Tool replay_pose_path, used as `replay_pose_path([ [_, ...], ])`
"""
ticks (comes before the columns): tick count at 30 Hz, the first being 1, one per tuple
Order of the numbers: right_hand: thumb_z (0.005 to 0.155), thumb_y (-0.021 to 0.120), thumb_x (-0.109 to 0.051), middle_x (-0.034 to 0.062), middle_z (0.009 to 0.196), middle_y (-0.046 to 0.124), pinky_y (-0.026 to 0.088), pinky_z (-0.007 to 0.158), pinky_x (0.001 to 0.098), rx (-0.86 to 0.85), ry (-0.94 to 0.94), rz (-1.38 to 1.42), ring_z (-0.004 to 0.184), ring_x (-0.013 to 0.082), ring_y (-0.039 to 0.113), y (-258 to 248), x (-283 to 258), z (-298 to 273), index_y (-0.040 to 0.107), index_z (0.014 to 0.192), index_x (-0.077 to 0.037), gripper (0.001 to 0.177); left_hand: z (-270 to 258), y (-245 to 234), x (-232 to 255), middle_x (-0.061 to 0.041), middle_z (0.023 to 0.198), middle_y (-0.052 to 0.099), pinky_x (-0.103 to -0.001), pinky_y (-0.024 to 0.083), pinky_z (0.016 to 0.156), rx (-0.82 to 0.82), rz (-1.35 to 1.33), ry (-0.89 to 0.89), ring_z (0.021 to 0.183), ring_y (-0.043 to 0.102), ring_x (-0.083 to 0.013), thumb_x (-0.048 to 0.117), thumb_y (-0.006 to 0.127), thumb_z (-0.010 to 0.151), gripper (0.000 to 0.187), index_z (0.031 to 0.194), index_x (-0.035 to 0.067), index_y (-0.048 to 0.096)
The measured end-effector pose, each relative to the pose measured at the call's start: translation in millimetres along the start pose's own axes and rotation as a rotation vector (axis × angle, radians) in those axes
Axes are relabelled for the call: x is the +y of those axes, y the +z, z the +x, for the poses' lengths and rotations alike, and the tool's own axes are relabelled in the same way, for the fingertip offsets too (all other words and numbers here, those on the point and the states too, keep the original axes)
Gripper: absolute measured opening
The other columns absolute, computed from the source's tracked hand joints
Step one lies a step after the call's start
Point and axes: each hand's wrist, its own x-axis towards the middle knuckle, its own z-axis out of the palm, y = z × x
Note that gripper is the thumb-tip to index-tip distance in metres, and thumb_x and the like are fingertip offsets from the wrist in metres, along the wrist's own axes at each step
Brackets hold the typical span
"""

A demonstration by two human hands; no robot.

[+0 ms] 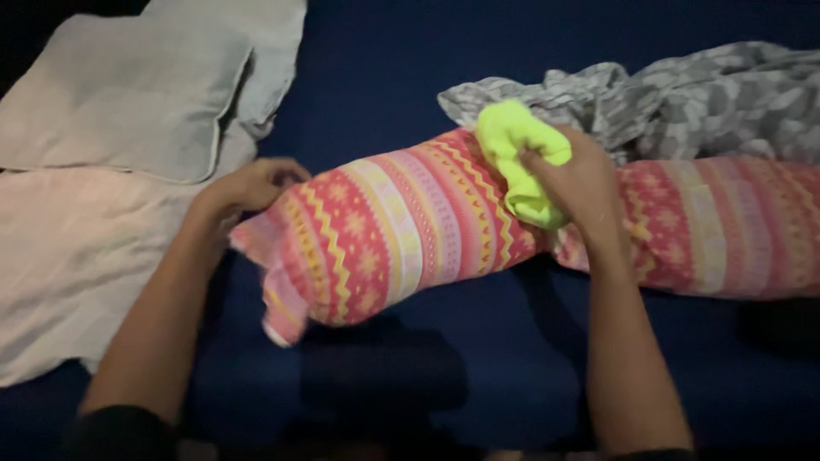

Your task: The person wipes a white pillow with a neon green cloth, then wipes the blue mattress surface. They then wipe a long patterned bolster pillow with the same cloth, moving along its length.

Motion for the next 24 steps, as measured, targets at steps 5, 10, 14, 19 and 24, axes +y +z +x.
replay_pose_path([
  [5, 0.086, 0.078, -0.046, 0.0273, 0.125, 0.062, 0.051, 0.09, 0.0524, 0.04, -0.053, -0.366, 0.11, 0.047, 0.064, 34.3, -30.7, -18.7, 0.068, 0.133, -0.013, 0.057, 2.7, 2.4, 3.3, -0.018, 0.134, 0.06, -0.039, 0.045, 0.102, 0.152, -0.041, 0.13, 0.121, 0.056, -0.0287, 0.041, 0.058, 0.107, 0.056, 0.143, -0.002, 0.055],
  [10, 0.089, 0.073, -0.052, 0.027, 0.12, 0.064, 0.05, 0.091, 0.0543, -0.135, 0.115, -0.457, 0.109, 0.048, 0.063, 56.0, -36.0, -22.5, 0.065, 0.137, -0.016, 0.06, -33.4, 23.7, 62.0, -0.012, 0.133, 0.062, -0.035, 0.046, 0.106, -0.153, -0.192, -0.098, 0.125, 0.057, -0.0201, 0.039, 0.076, 0.088, 0.082, 0.152, 0.005, 0.039],
  [14, 0.092, 0.072, -0.04, 0.0249, 0.121, 0.068, 0.053, 0.093, 0.0533, 0.047, -0.137, -0.43, 0.111, 0.0461, 0.066, 48.5, -17.7, 3.5, 0.069, 0.136, -0.013, 0.052, -53.8, 6.7, 97.0, -0.01, 0.132, 0.065, -0.034, 0.051, 0.104, -0.15, -0.498, 0.028, 0.121, 0.061, -0.0181, 0.026, 0.087, 0.074, 0.095, 0.152, 0.004, 0.038],
  [19, 0.087, 0.075, -0.036, 0.0253, 0.113, 0.068, 0.052, 0.084, 0.0555, -0.042, -0.008, -0.489, 0.1, 0.0473, 0.066, 76.3, -37.7, 25.6, 0.071, 0.127, -0.011, 0.047, -63.3, -5.2, 108.5, -0.008, 0.135, 0.063, -0.033, 0.051, 0.105, -0.122, -0.638, 0.287, 0.121, 0.061, -0.0173, 0.021, 0.091, 0.07, 0.098, 0.153, 0.006, 0.043],
  [24, 0.086, 0.075, -0.029, 0.0245, 0.112, 0.069, 0.052, 0.088, 0.0516, -0.123, -0.282, -0.416, 0.101, 0.0443, 0.067, 100.6, -86.2, -2.1, 0.074, 0.124, -0.016, 0.041, -56.1, -10.8, 80.1, -0.01, 0.128, 0.071, -0.032, 0.052, 0.099, 0.048, -0.137, 0.345, 0.116, 0.065, -0.0189, 0.001, 0.079, 0.072, 0.076, 0.143, 0.007, 0.053],
])
